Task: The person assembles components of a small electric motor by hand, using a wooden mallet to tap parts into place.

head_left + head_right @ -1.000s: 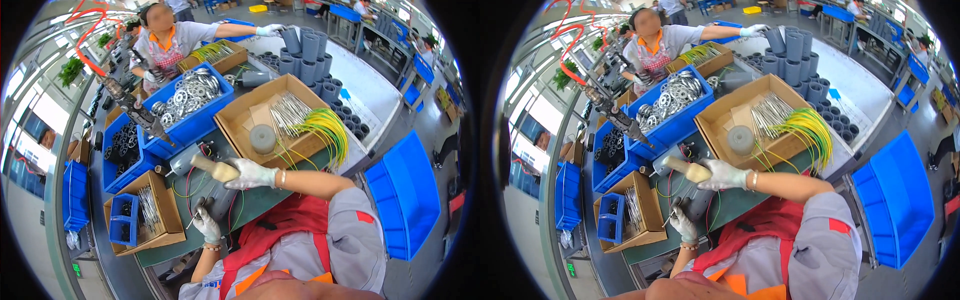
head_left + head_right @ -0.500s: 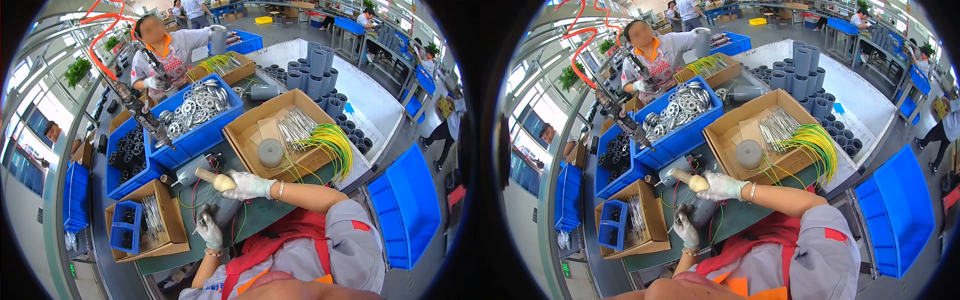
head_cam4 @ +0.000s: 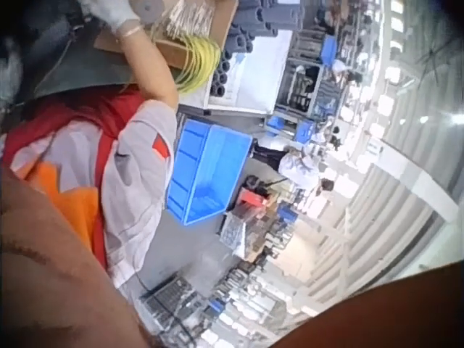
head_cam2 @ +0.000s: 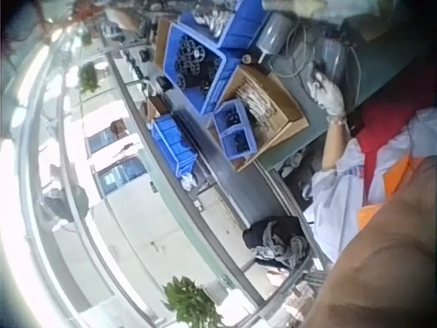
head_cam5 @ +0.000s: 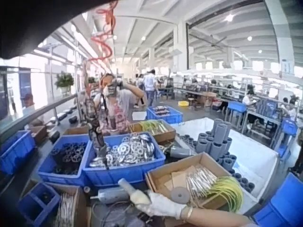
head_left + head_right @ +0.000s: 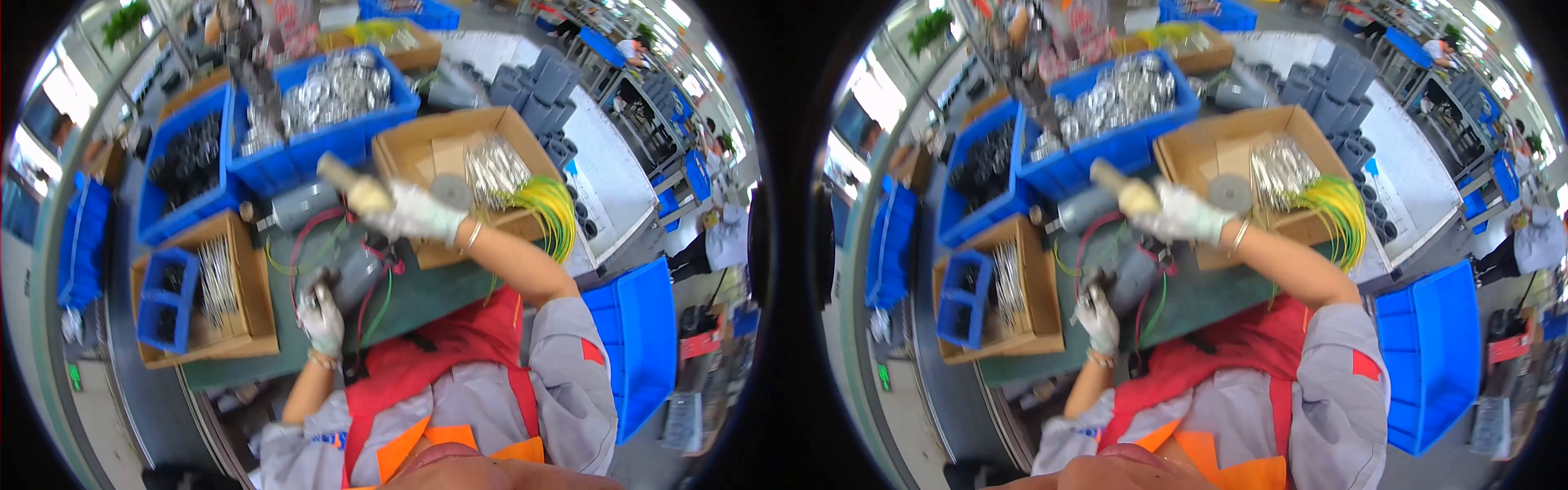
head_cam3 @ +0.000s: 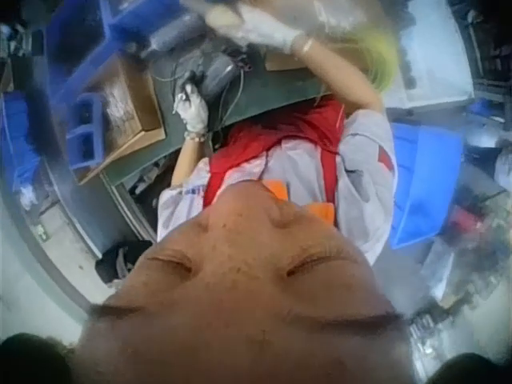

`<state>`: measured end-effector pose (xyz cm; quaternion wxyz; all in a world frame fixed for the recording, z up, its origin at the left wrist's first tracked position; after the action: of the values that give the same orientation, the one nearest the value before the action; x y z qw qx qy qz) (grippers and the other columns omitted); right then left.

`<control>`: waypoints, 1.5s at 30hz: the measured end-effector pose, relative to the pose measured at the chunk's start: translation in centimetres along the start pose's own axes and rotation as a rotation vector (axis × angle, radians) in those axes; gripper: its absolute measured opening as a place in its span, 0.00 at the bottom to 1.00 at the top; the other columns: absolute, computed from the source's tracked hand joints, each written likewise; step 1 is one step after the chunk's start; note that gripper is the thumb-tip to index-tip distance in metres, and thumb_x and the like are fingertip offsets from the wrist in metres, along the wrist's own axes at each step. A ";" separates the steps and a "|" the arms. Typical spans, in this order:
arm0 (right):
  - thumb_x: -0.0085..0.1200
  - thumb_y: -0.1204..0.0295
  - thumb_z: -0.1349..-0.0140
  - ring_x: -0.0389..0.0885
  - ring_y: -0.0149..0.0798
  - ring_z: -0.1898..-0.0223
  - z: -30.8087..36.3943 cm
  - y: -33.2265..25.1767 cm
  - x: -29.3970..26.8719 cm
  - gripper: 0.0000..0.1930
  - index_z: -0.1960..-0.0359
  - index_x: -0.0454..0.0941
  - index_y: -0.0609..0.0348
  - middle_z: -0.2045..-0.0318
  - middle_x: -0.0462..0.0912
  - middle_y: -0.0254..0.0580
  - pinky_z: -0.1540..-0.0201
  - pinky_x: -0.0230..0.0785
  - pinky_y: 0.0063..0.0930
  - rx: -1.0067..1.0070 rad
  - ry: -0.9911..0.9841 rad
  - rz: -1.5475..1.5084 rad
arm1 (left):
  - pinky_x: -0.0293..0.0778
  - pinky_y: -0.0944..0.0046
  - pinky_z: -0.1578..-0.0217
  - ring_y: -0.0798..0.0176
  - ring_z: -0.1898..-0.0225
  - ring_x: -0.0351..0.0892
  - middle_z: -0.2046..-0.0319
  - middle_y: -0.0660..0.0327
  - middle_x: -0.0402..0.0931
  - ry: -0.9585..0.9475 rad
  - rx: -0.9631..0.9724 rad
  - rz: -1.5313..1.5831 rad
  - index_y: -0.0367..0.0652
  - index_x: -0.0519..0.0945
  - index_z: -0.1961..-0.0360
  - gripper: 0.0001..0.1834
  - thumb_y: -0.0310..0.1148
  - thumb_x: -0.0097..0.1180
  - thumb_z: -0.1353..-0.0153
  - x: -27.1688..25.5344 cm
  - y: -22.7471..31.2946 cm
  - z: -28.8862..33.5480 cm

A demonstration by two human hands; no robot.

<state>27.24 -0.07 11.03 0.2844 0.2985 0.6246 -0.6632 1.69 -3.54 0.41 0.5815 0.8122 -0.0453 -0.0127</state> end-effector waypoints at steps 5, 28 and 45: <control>0.64 0.44 0.48 0.80 0.41 0.56 0.6 -0.2 -0.9 0.39 0.48 0.71 0.69 0.57 0.81 0.52 0.51 0.72 0.32 0.028 -0.225 -0.630 | 0.74 0.59 0.48 0.57 0.54 0.81 0.52 0.47 0.78 -0.055 -0.047 0.055 0.30 0.74 0.47 0.16 0.32 0.44 0.27 0.2 0.4 -0.4; 0.67 0.57 0.53 0.83 0.37 0.65 6.1 -1.6 2.4 0.33 0.48 0.69 0.61 0.64 0.82 0.46 0.65 0.76 0.33 -0.123 -0.043 -0.571 | 0.73 0.56 0.46 0.54 0.52 0.78 0.52 0.46 0.77 -0.034 -0.078 0.069 0.26 0.70 0.44 0.27 0.45 0.40 0.25 -2.0 -1.1 -0.7; 0.68 0.51 0.52 0.78 0.49 0.49 8.4 3.0 10.3 0.39 0.43 0.67 0.60 0.52 0.78 0.51 0.45 0.70 0.40 0.015 0.284 -0.849 | 0.70 0.54 0.47 0.51 0.50 0.77 0.47 0.45 0.76 0.068 -0.168 -0.355 0.28 0.72 0.43 0.29 0.48 0.41 0.26 -9.0 -7.0 -2.7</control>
<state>22.35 -8.66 1.63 -0.1038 0.1059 0.7199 -0.6781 -6.69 2.05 -5.68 0.6371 0.7559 0.1197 -0.0914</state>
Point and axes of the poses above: each hand's wrist, its own z-axis away from the middle knuckle, its own x-axis out of the palm, y = z × x, the point moved 2 cm from there along -z, towards the middle knuckle
